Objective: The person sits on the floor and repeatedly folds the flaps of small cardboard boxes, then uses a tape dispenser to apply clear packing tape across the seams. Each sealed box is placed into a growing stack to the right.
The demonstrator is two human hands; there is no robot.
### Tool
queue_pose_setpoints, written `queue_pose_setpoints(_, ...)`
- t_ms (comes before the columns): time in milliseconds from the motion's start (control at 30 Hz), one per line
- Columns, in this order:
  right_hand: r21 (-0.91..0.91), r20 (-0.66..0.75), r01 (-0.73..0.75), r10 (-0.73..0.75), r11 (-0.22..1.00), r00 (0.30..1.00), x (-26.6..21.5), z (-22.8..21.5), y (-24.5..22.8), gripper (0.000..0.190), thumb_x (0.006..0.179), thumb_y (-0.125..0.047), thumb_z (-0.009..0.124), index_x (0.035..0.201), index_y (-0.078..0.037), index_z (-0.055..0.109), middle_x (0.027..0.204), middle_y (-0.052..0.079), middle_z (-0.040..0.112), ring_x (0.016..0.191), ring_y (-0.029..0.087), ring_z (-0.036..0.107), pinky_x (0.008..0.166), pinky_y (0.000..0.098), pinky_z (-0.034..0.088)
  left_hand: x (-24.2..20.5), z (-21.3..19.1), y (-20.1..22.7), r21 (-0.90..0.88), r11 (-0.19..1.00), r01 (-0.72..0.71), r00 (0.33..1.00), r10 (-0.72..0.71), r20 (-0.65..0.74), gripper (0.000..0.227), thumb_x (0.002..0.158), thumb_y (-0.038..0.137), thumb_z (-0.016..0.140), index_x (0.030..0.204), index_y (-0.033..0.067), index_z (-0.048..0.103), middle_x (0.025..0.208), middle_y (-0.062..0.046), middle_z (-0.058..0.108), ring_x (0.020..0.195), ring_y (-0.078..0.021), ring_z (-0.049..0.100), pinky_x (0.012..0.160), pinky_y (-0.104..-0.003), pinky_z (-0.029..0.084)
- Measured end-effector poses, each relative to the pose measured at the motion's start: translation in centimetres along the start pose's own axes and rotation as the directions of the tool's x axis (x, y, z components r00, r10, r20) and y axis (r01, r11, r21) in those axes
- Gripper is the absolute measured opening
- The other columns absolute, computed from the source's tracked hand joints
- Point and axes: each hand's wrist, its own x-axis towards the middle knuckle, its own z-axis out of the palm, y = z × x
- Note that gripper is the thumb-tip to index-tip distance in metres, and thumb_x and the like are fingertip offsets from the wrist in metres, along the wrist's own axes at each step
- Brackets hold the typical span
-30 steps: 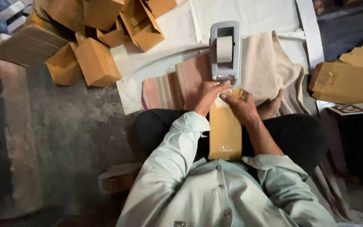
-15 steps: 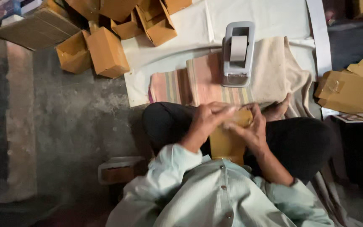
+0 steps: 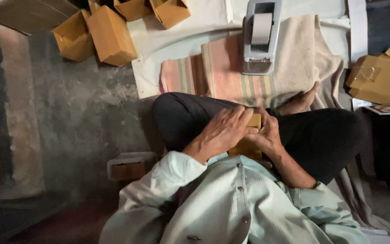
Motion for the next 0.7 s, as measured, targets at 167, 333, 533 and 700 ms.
queue_pose_setpoints(167, -0.016, 0.092, -0.097, 0.098, 0.995, 0.991, 0.5, 0.5, -0.4, 0.072, 0.078, -0.032, 0.083, 0.134, -0.002, 0.05, 0.119, 0.006, 0.06, 0.11, 0.014, 0.056, 0.091, 0.0317, 0.052, 0.9, 2.5, -2.8, -0.056, 0.976, 0.209, 0.971, -0.2, 0.134, 0.048, 0.102, 0.045, 0.055, 0.11, -0.0016, 0.051, 0.1, -0.025, 0.067, 0.09, -0.0409, 0.067, 0.075, -0.049, 0.053)
queue_pose_setpoints(333, -0.427, 0.007, -0.04, 0.047, 0.903, 0.999, -0.2, 0.4, -2.3, 0.074, 0.08, -0.029, 0.086, 0.138, 0.001, 0.049, 0.126, 0.015, 0.061, 0.118, 0.023, 0.06, 0.098, 0.0394, 0.05, -1.5, 2.9, -8.3, -0.351, 0.886, 0.303, 0.923, -0.365, -0.123, 0.043, 0.104, 0.039, 0.048, 0.112, -0.002, 0.056, 0.1, -0.022, 0.073, 0.092, -0.0419, 0.07, 0.074, -0.049, 0.054)
queue_pose_setpoints(533, -0.315, -0.41, -0.147, 0.005, 0.938, 0.912, -0.1, -0.6, -3.0, 0.06, 0.093, -0.031, 0.078, 0.136, 0.0, 0.05, 0.12, 0.013, 0.066, 0.106, 0.018, 0.066, 0.09, 0.0353, 0.056, -4.4, 6.2, -11.9, -0.472, 0.721, 0.507, 0.62, -0.686, -0.382, 0.046, 0.11, 0.04, 0.043, 0.111, -0.0008, 0.064, 0.096, -0.029, 0.069, 0.091, -0.0485, 0.065, 0.073, -0.051, 0.051)
queue_pose_setpoints(700, -0.205, -0.473, -0.13, 0.018, 0.97, 0.881, 0.1, -2.2, -1.1, 0.043, 0.1, -0.028, 0.069, 0.129, 0.002, 0.058, 0.111, 0.01, 0.07, 0.1, 0.013, 0.065, 0.087, 0.0296, 0.054, -4.2, 9.9, -10.0, -0.623, 0.584, 0.521, 0.524, -0.795, -0.307, 0.043, 0.113, 0.037, 0.043, 0.126, -0.0023, 0.056, 0.108, -0.031, 0.066, 0.098, -0.0481, 0.062, 0.077, -0.05, 0.051)
